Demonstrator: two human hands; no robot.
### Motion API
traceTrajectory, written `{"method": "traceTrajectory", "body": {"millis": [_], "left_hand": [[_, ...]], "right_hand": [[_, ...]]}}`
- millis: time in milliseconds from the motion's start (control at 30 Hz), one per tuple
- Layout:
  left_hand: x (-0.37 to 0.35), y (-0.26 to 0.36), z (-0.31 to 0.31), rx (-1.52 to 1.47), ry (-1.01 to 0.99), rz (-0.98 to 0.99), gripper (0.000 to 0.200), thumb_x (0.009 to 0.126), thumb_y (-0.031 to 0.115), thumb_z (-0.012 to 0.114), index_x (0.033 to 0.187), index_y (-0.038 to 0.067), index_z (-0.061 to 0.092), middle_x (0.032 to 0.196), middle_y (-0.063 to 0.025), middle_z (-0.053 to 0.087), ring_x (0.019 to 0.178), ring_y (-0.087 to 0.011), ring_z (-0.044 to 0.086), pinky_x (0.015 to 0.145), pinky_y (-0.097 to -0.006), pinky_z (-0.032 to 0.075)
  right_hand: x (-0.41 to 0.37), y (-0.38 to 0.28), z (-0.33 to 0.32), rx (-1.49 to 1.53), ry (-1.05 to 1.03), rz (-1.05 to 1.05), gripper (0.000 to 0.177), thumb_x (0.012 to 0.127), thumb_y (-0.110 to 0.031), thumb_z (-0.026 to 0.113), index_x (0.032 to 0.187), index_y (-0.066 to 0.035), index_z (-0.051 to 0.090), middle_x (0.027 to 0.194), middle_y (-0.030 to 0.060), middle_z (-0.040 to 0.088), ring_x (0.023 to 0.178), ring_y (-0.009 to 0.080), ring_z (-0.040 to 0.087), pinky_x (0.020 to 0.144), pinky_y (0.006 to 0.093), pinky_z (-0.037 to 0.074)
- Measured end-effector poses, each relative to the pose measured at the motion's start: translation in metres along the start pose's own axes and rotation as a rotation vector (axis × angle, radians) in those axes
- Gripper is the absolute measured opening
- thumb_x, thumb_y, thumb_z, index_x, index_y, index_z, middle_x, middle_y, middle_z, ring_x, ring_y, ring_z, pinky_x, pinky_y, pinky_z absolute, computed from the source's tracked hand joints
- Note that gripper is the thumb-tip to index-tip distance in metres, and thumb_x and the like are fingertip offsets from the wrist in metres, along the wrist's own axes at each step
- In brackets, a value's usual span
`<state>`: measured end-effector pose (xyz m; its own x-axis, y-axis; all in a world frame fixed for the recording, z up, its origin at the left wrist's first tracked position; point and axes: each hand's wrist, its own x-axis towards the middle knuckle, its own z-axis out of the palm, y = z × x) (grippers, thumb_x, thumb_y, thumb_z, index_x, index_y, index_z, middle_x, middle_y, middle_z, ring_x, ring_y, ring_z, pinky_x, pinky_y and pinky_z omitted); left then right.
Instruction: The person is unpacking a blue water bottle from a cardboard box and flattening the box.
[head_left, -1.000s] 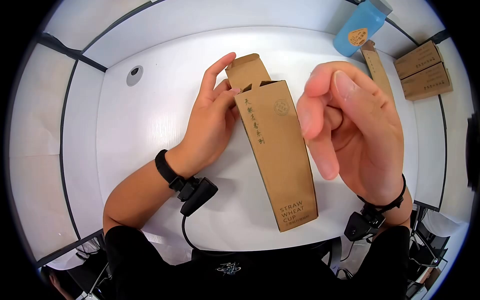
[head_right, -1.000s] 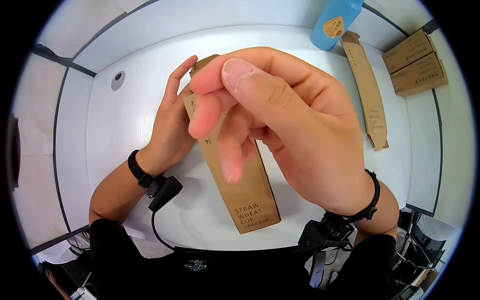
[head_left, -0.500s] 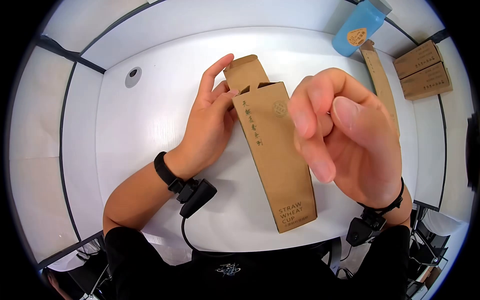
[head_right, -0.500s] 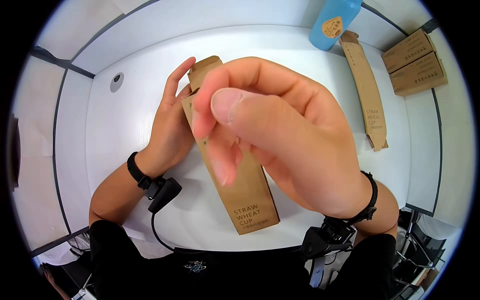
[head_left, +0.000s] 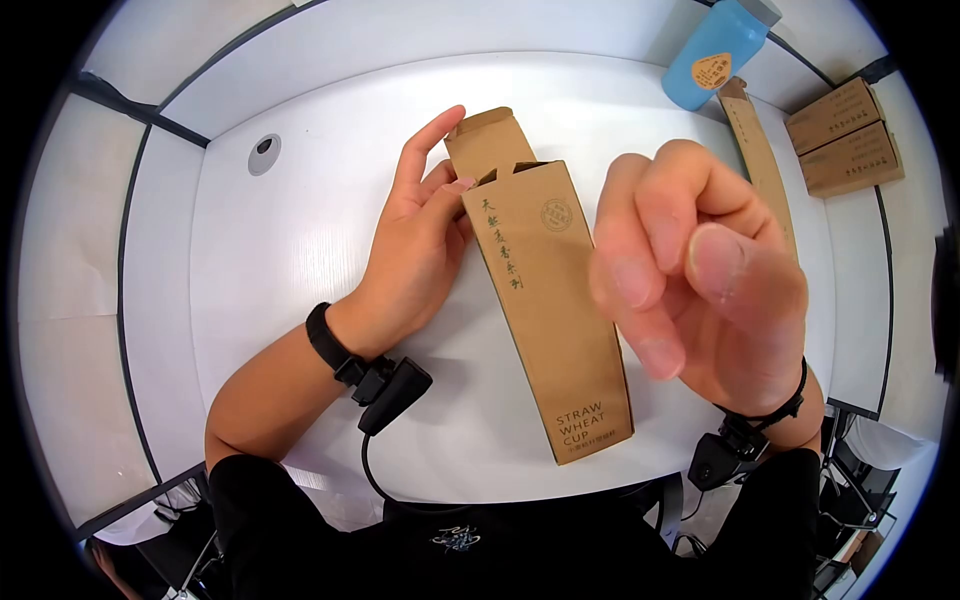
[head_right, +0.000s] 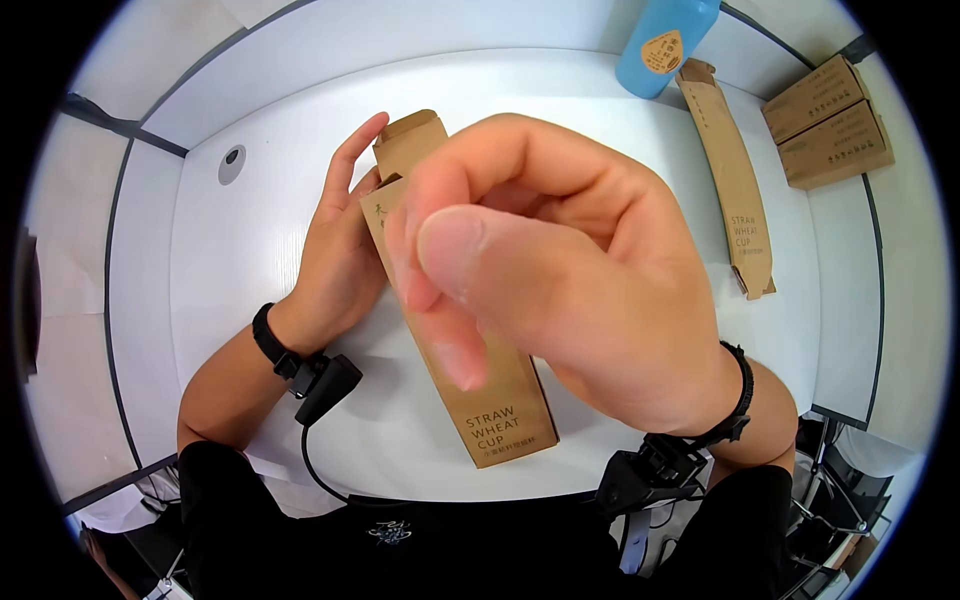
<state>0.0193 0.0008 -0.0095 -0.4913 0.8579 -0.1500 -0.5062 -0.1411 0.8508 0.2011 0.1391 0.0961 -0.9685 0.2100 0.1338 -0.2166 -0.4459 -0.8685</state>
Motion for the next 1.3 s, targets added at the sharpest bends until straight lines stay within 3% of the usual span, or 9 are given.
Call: {"method": "traceTrajectory", "body": {"millis": [267, 600, 767, 833, 900, 967, 1000, 1100, 1300], "left_hand": [[0.001, 0.000, 0.000, 0.014, -0.001, -0.007, 0.061, 0.111, 0.008, 0.047, 0.167, 0.023, 0.031, 0.144, -0.0094, 0.058, 0.130, -0.0186, 0.056, 0.114, -0.0406, 0.045], [0.000, -0.001, 0.001, 0.013, -0.001, 0.008, 0.061, 0.111, 0.008, 0.045, 0.168, 0.023, 0.029, 0.145, -0.0109, 0.057, 0.130, -0.0196, 0.056, 0.114, -0.0415, 0.046], [0.000, -0.002, 0.000, 0.025, -0.001, -0.002, 0.062, 0.111, 0.004, 0.043, 0.168, 0.024, 0.030, 0.143, -0.0113, 0.058, 0.129, -0.0197, 0.057, 0.114, -0.0411, 0.046], [0.000, -0.001, 0.001, 0.024, 0.007, -0.011, 0.062, 0.111, 0.004, 0.043, 0.168, 0.024, 0.030, 0.143, -0.0114, 0.058, 0.129, -0.0198, 0.057, 0.114, -0.0411, 0.046], [0.001, 0.000, 0.000, 0.024, 0.013, -0.016, 0.062, 0.111, 0.003, 0.043, 0.168, 0.024, 0.030, 0.143, -0.0115, 0.058, 0.129, -0.0198, 0.057, 0.115, -0.0410, 0.046], [0.001, -0.001, -0.001, 0.030, 0.015, -0.028, 0.062, 0.111, 0.003, 0.043, 0.167, 0.024, 0.031, 0.142, -0.0116, 0.058, 0.130, -0.0200, 0.056, 0.116, -0.0411, 0.045], [0.001, 0.000, -0.001, 0.028, 0.013, -0.019, 0.062, 0.111, 0.003, 0.043, 0.167, 0.024, 0.031, 0.142, -0.0116, 0.058, 0.130, -0.0200, 0.056, 0.116, -0.0411, 0.045], [0.000, 0.000, 0.000, -0.001, 0.016, -0.029, 0.061, 0.111, 0.003, 0.043, 0.167, 0.024, 0.031, 0.142, -0.0117, 0.058, 0.131, -0.0201, 0.055, 0.117, -0.0414, 0.045], [0.000, -0.003, -0.004, -0.014, -0.007, -0.009, 0.060, 0.111, 0.003, 0.045, 0.167, 0.023, 0.033, 0.136, -0.0099, 0.059, 0.129, -0.0192, 0.056, 0.117, -0.0408, 0.045]], "right_hand": [[0.002, 0.002, -0.007, 0.001, -0.072, -0.080, 0.027, 0.104, -0.038, 0.064, 0.096, -0.017, 0.048, 0.093, -0.0025, 0.057, 0.057, 0.0019, 0.047, 0.067, 0.0241, 0.039], [-0.001, -0.001, 0.000, -0.007, -0.044, -0.106, 0.035, 0.102, -0.038, 0.071, 0.094, -0.019, 0.044, 0.091, -0.0047, 0.055, 0.058, 0.0029, 0.046, 0.066, 0.0247, 0.038], [-0.021, -0.016, 0.033, 0.081, 0.069, -0.137, 0.047, 0.092, -0.015, 0.086, 0.092, -0.018, 0.039, 0.088, -0.0029, 0.056, 0.066, 0.0059, 0.060, 0.067, 0.0254, 0.044], [-0.028, -0.010, 0.045, 0.199, 0.025, -0.160, 0.042, 0.094, -0.006, 0.084, 0.094, -0.017, 0.043, 0.093, -0.0002, 0.062, 0.074, 0.0107, 0.067, 0.070, 0.0275, 0.049], [-0.046, 0.015, 0.060, 0.224, 0.026, -0.329, 0.021, 0.097, -0.010, 0.078, 0.089, -0.009, 0.057, 0.084, 0.0061, 0.067, 0.060, 0.0145, 0.062, 0.054, 0.0272, 0.042], [-0.055, 0.030, 0.066, 0.249, 0.025, -0.500, 0.019, 0.100, -0.014, 0.071, 0.085, -0.002, 0.071, 0.075, 0.0123, 0.071, 0.047, 0.0183, 0.057, 0.039, 0.0269, 0.035], [-0.060, 0.008, 0.055, 0.169, -0.134, -0.320, 0.032, 0.110, -0.030, 0.065, 0.102, -0.002, 0.077, 0.086, 0.0096, 0.080, 0.076, 0.0219, 0.076, 0.062, 0.0337, 0.056], [-0.065, -0.013, 0.053, 0.021, -0.233, -0.384, 0.032, 0.112, -0.030, 0.062, 0.105, -0.003, 0.077, 0.088, 0.0078, 0.080, 0.082, 0.0216, 0.076, 0.070, 0.0352, 0.056], [-0.083, -0.001, 0.096, -0.003, 0.031, -0.452, 0.034, 0.114, -0.031, 0.056, 0.110, -0.005, 0.077, 0.092, 0.0041, 0.082, 0.094, 0.0210, 0.076, 0.086, 0.0382, 0.054]]}}
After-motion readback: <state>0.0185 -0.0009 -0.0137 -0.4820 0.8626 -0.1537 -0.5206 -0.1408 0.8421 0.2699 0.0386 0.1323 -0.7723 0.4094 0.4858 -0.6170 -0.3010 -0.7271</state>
